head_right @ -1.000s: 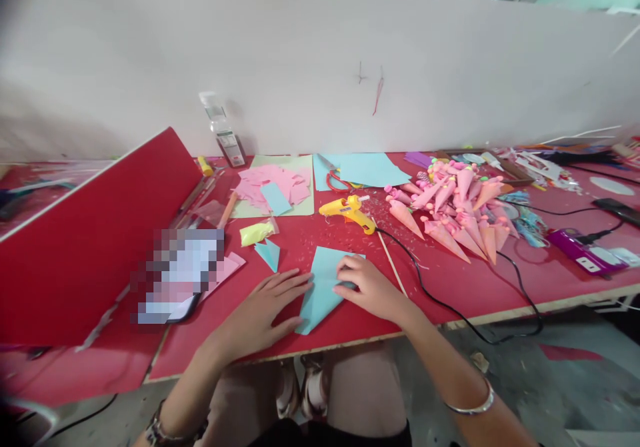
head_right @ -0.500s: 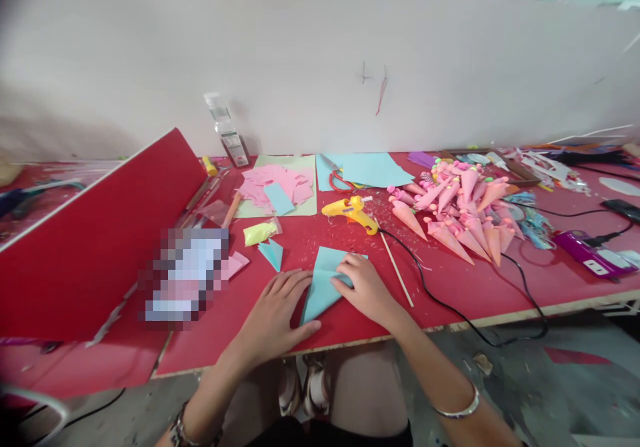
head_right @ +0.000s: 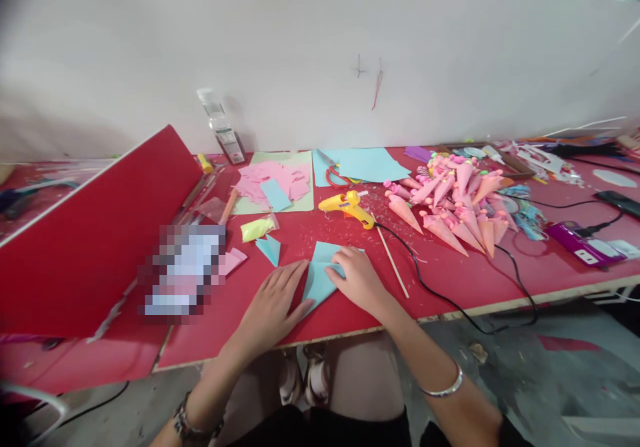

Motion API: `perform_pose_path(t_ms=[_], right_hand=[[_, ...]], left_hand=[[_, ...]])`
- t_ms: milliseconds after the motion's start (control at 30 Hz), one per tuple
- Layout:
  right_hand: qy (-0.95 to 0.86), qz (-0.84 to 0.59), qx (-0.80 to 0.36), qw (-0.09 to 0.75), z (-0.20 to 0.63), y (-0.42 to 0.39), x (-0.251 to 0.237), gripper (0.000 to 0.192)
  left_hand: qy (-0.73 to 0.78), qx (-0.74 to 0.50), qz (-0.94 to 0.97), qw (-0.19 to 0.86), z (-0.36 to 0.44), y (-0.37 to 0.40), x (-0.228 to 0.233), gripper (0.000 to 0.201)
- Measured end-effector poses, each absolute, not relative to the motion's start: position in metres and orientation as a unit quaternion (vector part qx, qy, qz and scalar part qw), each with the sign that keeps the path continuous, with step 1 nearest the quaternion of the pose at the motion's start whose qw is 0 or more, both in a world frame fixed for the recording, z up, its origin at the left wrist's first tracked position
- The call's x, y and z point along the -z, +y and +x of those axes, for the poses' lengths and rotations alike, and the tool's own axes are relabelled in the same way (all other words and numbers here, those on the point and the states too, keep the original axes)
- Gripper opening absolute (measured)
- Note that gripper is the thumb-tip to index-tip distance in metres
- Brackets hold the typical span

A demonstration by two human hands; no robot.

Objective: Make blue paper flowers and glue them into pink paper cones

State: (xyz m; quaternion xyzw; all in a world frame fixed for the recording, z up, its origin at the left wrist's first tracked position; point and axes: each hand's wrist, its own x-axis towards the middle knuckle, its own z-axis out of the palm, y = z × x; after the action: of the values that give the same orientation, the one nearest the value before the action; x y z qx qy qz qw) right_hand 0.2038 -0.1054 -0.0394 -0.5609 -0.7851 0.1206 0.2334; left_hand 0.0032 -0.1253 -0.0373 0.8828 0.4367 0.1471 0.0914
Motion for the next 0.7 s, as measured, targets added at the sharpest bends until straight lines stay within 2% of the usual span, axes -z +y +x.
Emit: perform_pose_path(t_ms=[233, 700], right_hand=[[-0.774, -0.564, -0.117, 0.263, 0.2059, -0.1077, 0.0440, 0.011], [-0.774, -0.579, -0.078, 0.245, 0.2033, -0.1045, 0.0489, 0.012]], left_hand=[[0.431, -0.149, 0.885, 0.091, 0.0044, -0.1234, 0.0360, 0.055], [0.437, -0.149, 0.879, 0.119, 0.0038, -0.1218, 0.0363, 0.052]])
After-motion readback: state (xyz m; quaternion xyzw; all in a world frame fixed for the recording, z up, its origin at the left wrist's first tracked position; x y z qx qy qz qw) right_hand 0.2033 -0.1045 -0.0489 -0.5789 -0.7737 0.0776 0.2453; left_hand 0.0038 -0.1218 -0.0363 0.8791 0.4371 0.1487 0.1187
